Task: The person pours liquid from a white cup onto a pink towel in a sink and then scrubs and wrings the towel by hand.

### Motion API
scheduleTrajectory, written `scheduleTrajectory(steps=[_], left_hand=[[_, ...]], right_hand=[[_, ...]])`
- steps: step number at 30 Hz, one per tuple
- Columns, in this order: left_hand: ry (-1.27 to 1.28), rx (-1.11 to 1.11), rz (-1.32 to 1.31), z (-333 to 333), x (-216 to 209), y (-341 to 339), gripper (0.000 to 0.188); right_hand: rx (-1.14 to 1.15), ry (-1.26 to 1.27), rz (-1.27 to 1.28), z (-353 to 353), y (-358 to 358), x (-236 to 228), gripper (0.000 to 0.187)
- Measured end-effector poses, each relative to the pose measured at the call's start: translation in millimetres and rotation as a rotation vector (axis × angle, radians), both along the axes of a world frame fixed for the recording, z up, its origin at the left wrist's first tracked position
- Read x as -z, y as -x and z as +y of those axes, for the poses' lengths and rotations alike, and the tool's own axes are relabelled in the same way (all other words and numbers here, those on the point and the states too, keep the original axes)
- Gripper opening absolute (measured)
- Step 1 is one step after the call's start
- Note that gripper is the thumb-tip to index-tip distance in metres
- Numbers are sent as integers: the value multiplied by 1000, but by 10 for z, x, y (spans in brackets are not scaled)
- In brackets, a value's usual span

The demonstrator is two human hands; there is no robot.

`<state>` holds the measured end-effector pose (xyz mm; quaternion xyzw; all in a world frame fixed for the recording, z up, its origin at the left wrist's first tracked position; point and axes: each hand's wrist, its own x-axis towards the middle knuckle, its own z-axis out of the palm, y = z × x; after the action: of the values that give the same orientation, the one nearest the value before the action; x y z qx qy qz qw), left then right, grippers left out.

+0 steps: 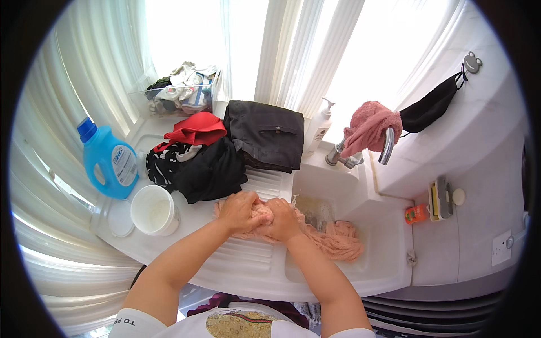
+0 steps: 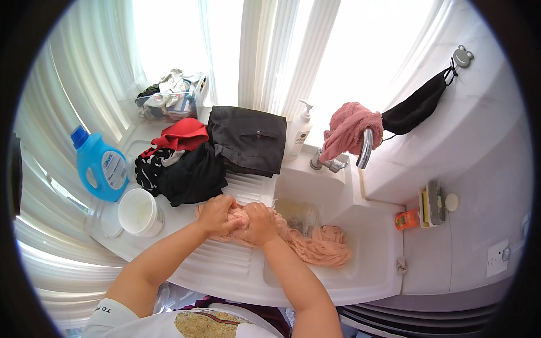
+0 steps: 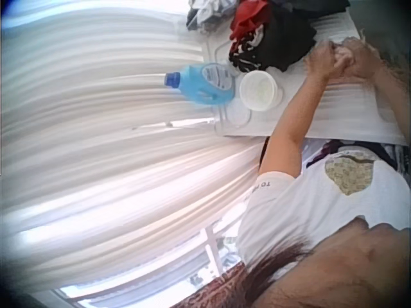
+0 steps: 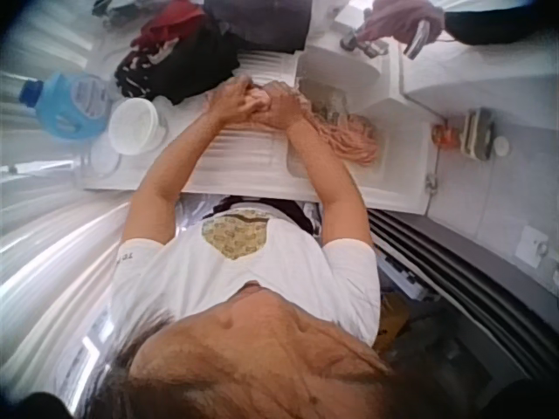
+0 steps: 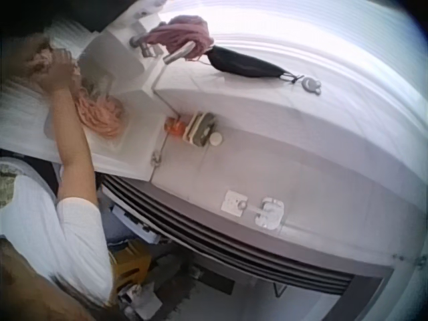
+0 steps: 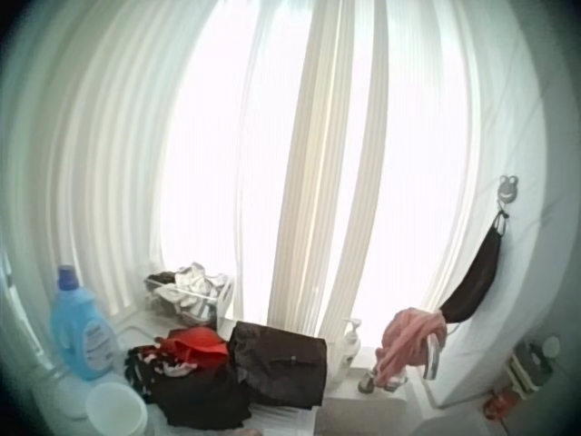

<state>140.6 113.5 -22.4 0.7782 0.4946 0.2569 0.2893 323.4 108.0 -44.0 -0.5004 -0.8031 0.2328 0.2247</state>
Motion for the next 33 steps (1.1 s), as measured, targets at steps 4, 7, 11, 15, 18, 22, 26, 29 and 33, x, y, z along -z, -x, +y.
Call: scheduleTrajectory(steps=[4,7,11,15,18,22,26,29,33], left_hand=[[-84,-199,202,185,113,-105,74],[-190,-53,531,-391,-312,-42,76],[-327,23,288,-650,-142,50,70],[-479,-1,122,-399,0,-153,58],[-488,-4,70,-213,53,-272,51],[-529,2,-31,-42,105,-287,39],[-514,-2,-69,52,163,-290,33],[-511,7,-123,85,156,-304,31],[-460,-5,-89,87,217,-315,29]], right_hand=[[250,42,-189,47,75,-204,71],[6,6,-100,-360,-208,-176,72],[-17,-199,-45,-721,-286,-67,78],[72,-318,90,-527,-158,166,77],[106,-312,179,-397,-168,160,72],[139,-394,162,-283,-98,43,67],[154,-433,111,-199,-78,22,63],[144,-441,130,-138,-68,64,58],[154,-449,170,-103,-52,42,54]])
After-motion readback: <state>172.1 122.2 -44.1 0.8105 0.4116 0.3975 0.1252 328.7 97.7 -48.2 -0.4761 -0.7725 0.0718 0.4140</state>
